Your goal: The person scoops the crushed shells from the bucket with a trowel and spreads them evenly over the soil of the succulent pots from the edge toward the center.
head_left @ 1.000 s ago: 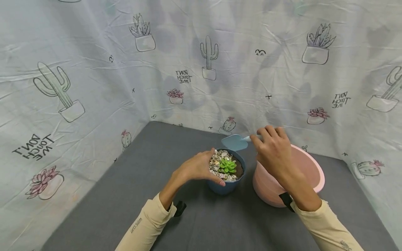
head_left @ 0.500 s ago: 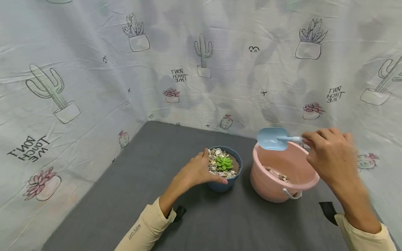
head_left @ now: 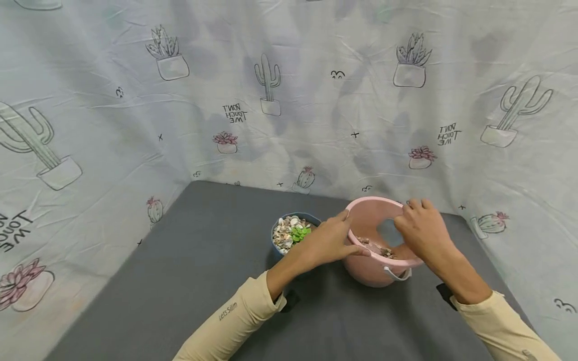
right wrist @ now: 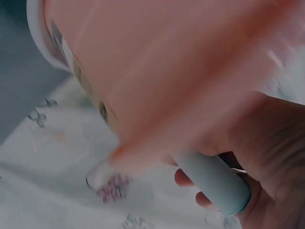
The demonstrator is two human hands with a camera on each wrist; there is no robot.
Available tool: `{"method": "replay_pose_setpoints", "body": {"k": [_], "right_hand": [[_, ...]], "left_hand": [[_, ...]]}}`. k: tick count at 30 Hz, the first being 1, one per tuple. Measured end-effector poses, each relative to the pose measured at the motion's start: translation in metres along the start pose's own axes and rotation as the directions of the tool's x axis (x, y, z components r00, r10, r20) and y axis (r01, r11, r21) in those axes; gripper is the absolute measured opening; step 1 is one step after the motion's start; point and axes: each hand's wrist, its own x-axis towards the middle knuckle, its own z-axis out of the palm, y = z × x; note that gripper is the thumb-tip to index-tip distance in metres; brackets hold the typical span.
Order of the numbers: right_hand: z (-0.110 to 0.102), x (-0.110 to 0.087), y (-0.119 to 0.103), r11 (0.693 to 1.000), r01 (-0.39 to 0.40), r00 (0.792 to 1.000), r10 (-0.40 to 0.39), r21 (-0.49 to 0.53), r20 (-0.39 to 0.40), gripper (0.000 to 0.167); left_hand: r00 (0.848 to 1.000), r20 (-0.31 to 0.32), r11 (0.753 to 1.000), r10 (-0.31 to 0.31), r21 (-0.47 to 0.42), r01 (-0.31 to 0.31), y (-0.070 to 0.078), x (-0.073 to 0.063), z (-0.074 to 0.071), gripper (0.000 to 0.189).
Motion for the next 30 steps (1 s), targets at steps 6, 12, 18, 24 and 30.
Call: {"method": "replay_pose_setpoints", "body": {"k": [6,12,18,24,30], "right_hand": [[0.021,0.007,-0.012,1.000,0.015,0.983,-0.013,-0.007,0.182,0.040],[0.027,0.011,-0.005,0.981,-0.110,0.950,0.057,0.159,0.308,0.044],[0.027,0.009,-0.002,0.878,-0.353,0.866,0.177,0.322,0.467,0.048],[0.019,0.005,-0.002,0.789,-0.473,0.821,0.233,0.392,0.522,0.049],[-0.001,0.001,0.009,0.791,-0.503,0.821,0.311,0.349,0.478,0.017]], "left_hand": [[0.997,-0.066,0.999,0.029,0.024,-0.028,-0.002,0.001,0.014,0.054],[0.993,-0.097,0.996,0.063,0.065,-0.057,-0.006,0.003,0.015,0.054],[0.993,-0.094,0.994,0.075,0.081,-0.068,-0.008,0.004,0.014,0.059],[0.992,-0.090,0.993,0.092,0.077,-0.085,-0.008,0.003,0.013,0.052],[0.994,-0.073,0.993,0.083,0.096,-0.076,-0.010,0.001,0.013,0.074]]}}
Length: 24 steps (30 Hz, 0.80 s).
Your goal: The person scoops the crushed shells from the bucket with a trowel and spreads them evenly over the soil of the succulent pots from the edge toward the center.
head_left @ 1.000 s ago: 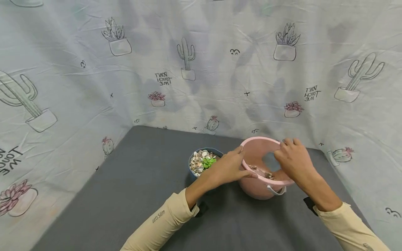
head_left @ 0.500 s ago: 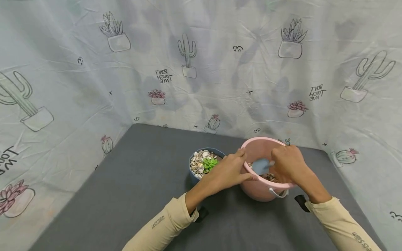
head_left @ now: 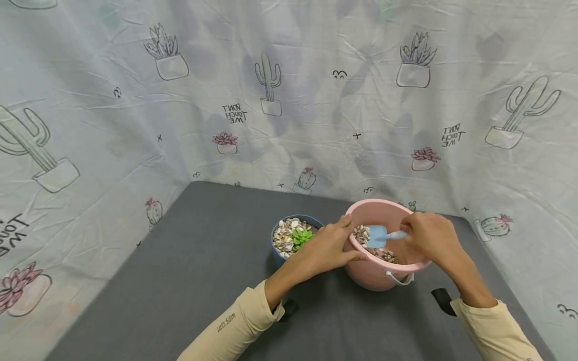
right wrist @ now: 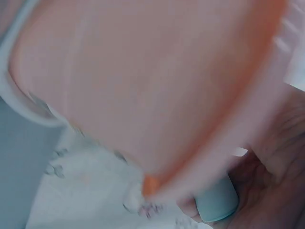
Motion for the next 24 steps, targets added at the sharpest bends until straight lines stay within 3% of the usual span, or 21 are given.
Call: {"method": "replay_pose_setpoints", "body": {"k": [7,17,24], "right_hand": [[-0.015,-0.010,0.012,0.997,-0.061,0.997,0.062,0.039,-0.040,0.012],[-0.020,-0.019,0.020,0.995,-0.044,0.991,0.054,0.085,-0.122,0.009],[-0.033,-0.027,0.023,0.993,-0.048,0.984,0.066,0.112,-0.164,0.012]], "left_hand": [[1.000,0.013,1.000,-0.017,-0.008,0.017,0.000,-0.002,0.000,0.080],[1.000,-0.005,1.000,0.021,-0.021,-0.021,-0.004,-0.002,0.002,0.074],[0.998,0.038,0.998,0.050,-0.046,-0.049,-0.015,0.000,-0.004,0.069]]}}
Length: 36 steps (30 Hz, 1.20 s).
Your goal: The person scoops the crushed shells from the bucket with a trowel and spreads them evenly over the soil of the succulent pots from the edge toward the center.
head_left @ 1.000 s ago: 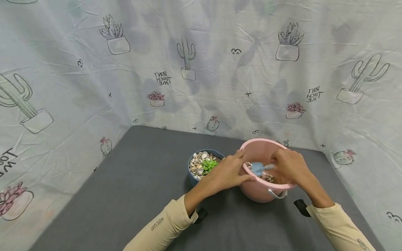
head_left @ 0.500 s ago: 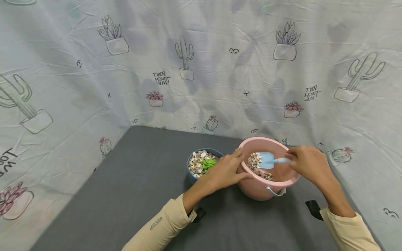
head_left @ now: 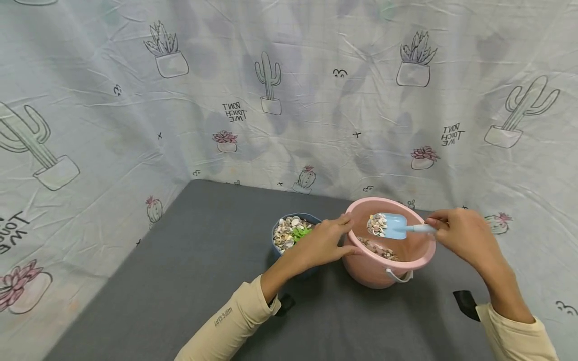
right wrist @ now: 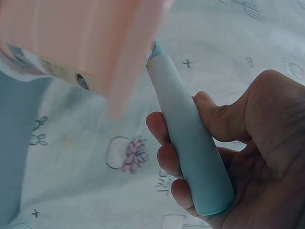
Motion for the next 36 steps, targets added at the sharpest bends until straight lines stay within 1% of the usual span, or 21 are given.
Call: {"method": "replay_pose_setpoints", "body": {"k": [3,7,11,13,14,16,18,20,21,24,25,28,31,34,36], "right_hand": [[-0.005,0.002,-0.006,1.000,-0.006,1.000,0.006,0.005,-0.009,0.014],[-0.009,0.006,-0.017,1.000,-0.007,1.000,0.008,0.016,-0.009,0.015],[-0.009,0.012,-0.031,0.999,0.018,0.999,-0.017,0.029,-0.027,0.014],[-0.008,0.016,-0.038,0.998,0.041,0.998,-0.040,0.038,-0.040,0.014],[-0.007,0.018,-0.042,0.998,0.051,0.998,-0.050,0.041,-0.044,0.014],[-0.004,0.022,-0.049,0.997,0.069,0.996,-0.066,0.047,-0.056,0.013],[0.000,0.026,-0.056,0.995,0.086,0.995,-0.082,0.057,-0.061,0.013],[0.005,0.031,-0.063,0.992,0.112,0.992,-0.107,0.056,-0.073,0.013],[0.008,0.033,-0.066,0.991,0.124,0.990,-0.119,0.059,-0.075,0.013],[0.015,0.040,-0.076,0.985,0.157,0.986,-0.152,0.067,-0.064,0.013],[0.017,0.042,-0.078,0.984,0.168,0.985,-0.164,0.064,-0.059,0.012],[0.023,0.047,-0.085,0.982,0.180,0.984,-0.179,0.061,-0.023,0.013],[0.029,0.053,-0.092,0.977,0.205,0.979,-0.206,0.057,0.006,0.013],[0.035,0.058,-0.100,0.971,0.231,0.972,-0.233,0.055,0.029,0.012],[0.038,0.062,-0.105,0.967,0.250,0.967,-0.252,0.052,0.036,0.011]], "left_hand": [[1.000,0.023,0.997,-0.007,-0.075,0.008,-0.010,-0.004,-0.006,0.070],[0.999,0.016,0.991,-0.050,-0.126,0.052,-0.024,-0.013,-0.017,0.075],[0.994,-0.010,0.986,-0.106,-0.133,0.104,-0.043,-0.029,-0.033,0.078],[0.991,-0.009,0.983,-0.137,-0.124,0.134,-0.053,-0.038,-0.041,0.080],[0.988,-0.007,0.981,-0.152,-0.125,0.150,-0.059,-0.043,-0.044,0.081],[0.981,0.017,0.974,-0.194,-0.116,0.195,-0.068,-0.052,-0.049,0.083],[0.969,0.055,0.963,-0.240,-0.115,0.245,-0.076,-0.061,-0.050,0.085],[0.956,0.099,0.948,-0.276,-0.136,0.287,-0.081,-0.068,-0.050,0.091],[0.949,0.123,0.941,-0.290,-0.143,0.306,-0.083,-0.070,-0.049,0.094],[0.936,0.169,0.927,-0.310,-0.162,0.337,-0.085,-0.075,-0.047,0.105],[0.933,0.183,0.926,-0.311,-0.161,0.340,-0.085,-0.076,-0.046,0.109],[0.927,0.216,0.933,-0.305,-0.126,0.337,-0.084,-0.076,-0.045,0.118],[0.915,0.252,0.934,-0.316,-0.087,0.347,-0.082,-0.076,-0.044,0.123],[0.902,0.268,0.924,-0.340,-0.083,0.373,-0.081,-0.077,-0.045,0.124],[0.897,0.266,0.918,-0.353,-0.086,0.387,-0.081,-0.078,-0.046,0.125]]}}
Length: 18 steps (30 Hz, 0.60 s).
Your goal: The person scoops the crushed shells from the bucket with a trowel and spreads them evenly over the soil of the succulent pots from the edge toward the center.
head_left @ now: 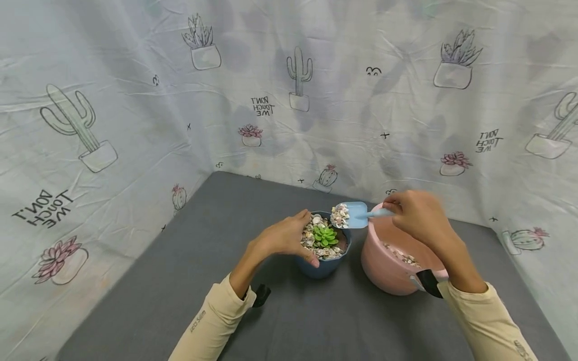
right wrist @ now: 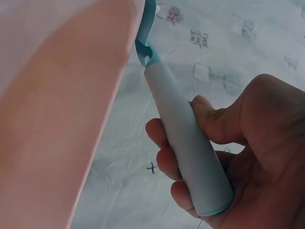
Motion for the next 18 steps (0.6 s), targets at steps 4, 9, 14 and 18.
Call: {"method": "replay_pose_setpoints", "body": {"k": [4,9,14,18], "right_hand": [[0.003,0.006,-0.006,0.999,0.025,1.000,-0.025,-0.036,-0.015,0.009],[0.006,0.009,-0.011,0.995,0.058,0.997,-0.063,-0.087,-0.053,0.008],[0.009,0.009,-0.013,0.979,0.141,0.980,-0.160,-0.150,-0.121,0.006],[0.008,0.008,-0.015,0.954,0.212,0.950,-0.252,-0.210,-0.186,0.008]], "left_hand": [[1.000,-0.013,1.000,-0.011,-0.005,0.011,0.001,-0.001,0.000,0.125],[1.000,-0.029,1.000,-0.012,0.001,0.012,0.002,-0.002,0.001,0.124],[0.999,-0.034,1.000,0.005,-0.004,-0.005,0.001,-0.002,0.001,0.123],[0.999,-0.044,1.000,0.005,-0.008,-0.006,0.000,-0.003,0.001,0.122]]}}
